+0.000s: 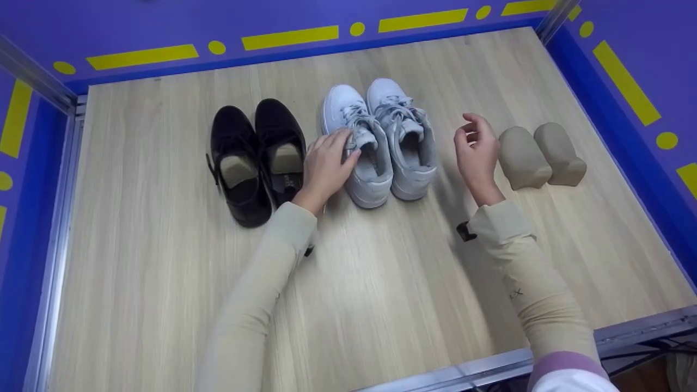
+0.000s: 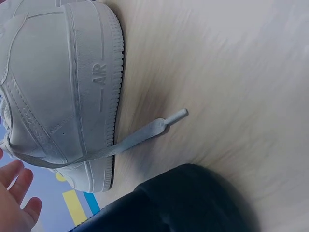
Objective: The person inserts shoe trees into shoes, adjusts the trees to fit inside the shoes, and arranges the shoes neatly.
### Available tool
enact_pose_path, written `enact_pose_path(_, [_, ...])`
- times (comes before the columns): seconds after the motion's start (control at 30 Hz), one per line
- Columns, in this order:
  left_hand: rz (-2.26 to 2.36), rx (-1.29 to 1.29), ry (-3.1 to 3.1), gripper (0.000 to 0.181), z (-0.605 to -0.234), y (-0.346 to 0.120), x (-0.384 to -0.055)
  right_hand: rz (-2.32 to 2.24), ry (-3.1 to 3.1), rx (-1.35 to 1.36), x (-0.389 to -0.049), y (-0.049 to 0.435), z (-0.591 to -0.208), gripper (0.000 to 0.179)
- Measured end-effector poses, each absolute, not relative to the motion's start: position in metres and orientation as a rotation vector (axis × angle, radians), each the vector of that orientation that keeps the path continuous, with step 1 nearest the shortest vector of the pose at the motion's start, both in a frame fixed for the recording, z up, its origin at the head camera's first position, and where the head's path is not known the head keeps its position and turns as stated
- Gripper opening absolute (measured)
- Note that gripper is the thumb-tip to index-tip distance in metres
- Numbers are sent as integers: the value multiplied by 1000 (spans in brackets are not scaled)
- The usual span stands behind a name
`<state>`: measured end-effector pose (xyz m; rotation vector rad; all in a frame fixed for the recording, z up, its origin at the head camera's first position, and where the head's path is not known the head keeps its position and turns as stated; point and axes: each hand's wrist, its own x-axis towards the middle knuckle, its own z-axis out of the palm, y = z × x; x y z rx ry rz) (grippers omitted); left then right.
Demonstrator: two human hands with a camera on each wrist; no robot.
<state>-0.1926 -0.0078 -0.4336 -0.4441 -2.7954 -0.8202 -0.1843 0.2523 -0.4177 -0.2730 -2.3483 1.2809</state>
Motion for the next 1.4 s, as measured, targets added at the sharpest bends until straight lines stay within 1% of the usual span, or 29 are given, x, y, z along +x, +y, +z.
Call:
enact_pose_path(0.1, [-808,-422,-2803,41,-433,-6,-194,1309,-2355,-325,-179,252,-408,30])
enact_pose_path(0.2, [-782,-400,-2788,38,-434,-5,-195,1320,-2352,-356,-178,256,-408,30])
enact_pose_path(0.37, [-742,-386,-2750,34,-436,-2,-196,1291,-2331,-361,-184,273,-424,28])
enact_pose_path(0.57, [-803,-371,-2743,35,-435,2,-196,1284,-2322,-400,-181,282,-426,28])
enact_pose_path(0.87, [-967,-338,-2717,36,-436,6,-197,1225,-2359,-577,-176,300,-429,30])
enact_pose_path(1.17, [-1011,-356,-2648,35,-439,6,-197,1011,-2378,-549,-170,322,-435,31])
enact_pose_path(1.4, [-1045,-357,-2636,36,-439,6,-198,940,-2442,-637,-166,335,-440,37])
